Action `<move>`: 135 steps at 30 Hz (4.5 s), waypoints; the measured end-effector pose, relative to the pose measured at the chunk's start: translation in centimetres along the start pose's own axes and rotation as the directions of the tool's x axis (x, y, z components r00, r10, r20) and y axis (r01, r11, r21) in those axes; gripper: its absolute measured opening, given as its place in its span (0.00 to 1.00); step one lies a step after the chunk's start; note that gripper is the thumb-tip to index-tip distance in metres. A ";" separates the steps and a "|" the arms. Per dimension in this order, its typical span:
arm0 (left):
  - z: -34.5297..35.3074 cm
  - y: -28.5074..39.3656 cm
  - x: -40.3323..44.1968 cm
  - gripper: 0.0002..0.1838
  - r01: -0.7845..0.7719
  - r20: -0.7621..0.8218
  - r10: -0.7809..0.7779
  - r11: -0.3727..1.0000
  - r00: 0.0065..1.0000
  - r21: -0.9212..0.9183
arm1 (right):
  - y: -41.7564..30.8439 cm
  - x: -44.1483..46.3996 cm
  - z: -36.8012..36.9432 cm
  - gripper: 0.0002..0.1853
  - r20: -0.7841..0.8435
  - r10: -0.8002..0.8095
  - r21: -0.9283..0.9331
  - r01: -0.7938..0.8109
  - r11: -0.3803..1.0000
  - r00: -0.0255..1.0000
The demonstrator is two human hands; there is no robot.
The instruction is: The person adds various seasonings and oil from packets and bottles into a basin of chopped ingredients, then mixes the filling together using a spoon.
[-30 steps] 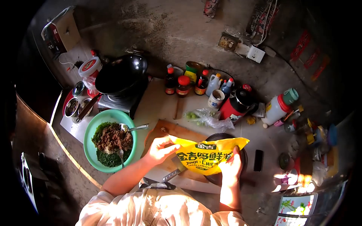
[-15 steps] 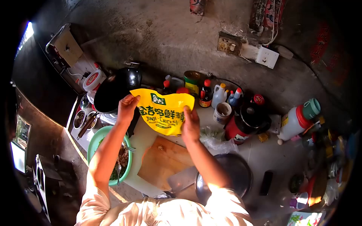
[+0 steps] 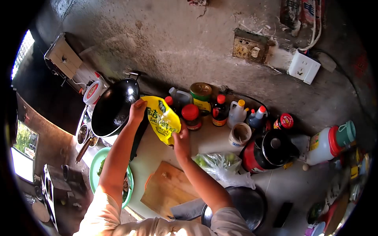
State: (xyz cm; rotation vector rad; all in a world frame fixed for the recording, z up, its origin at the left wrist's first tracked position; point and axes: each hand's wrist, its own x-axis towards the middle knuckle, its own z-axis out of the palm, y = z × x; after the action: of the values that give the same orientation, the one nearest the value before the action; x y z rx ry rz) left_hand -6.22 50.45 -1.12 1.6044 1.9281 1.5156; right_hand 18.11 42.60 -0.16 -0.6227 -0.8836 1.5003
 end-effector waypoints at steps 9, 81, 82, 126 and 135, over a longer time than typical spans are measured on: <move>-0.1 9.0 -2.5 0.30 -0.144 0.048 0.136 0.922 0.990 0.358 | -3.9 13.9 -7.1 0.30 0.347 -0.522 -0.931 0.353 -0.092 0.780; -47.7 3.2 -34.0 0.26 0.321 0.373 -0.324 0.944 0.869 0.074 | 4.1 -32.9 33.8 0.24 0.439 -0.150 -0.475 0.370 0.799 0.886; -49.1 3.4 -32.7 0.28 0.260 0.393 -0.310 0.949 0.866 0.178 | 4.0 -32.5 34.3 0.24 0.480 -0.108 -0.479 0.363 0.799 0.871; -50.9 4.1 -24.8 0.24 0.008 0.298 0.173 0.854 0.939 -0.520 | 2.6 -28.1 39.3 0.37 0.701 -0.185 -0.503 0.661 0.557 0.689; -51.8 4.6 -24.4 0.34 0.092 0.421 0.179 0.831 0.889 -0.548 | 2.5 -28.7 39.2 0.39 0.620 -0.225 -0.496 0.598 0.630 0.751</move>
State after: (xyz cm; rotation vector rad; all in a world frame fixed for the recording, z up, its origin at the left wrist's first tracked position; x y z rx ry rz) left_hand -30.14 0.92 15.45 1.5462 1.0665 1.3722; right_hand -11.20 7.65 16.75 -0.4614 -1.9105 0.8538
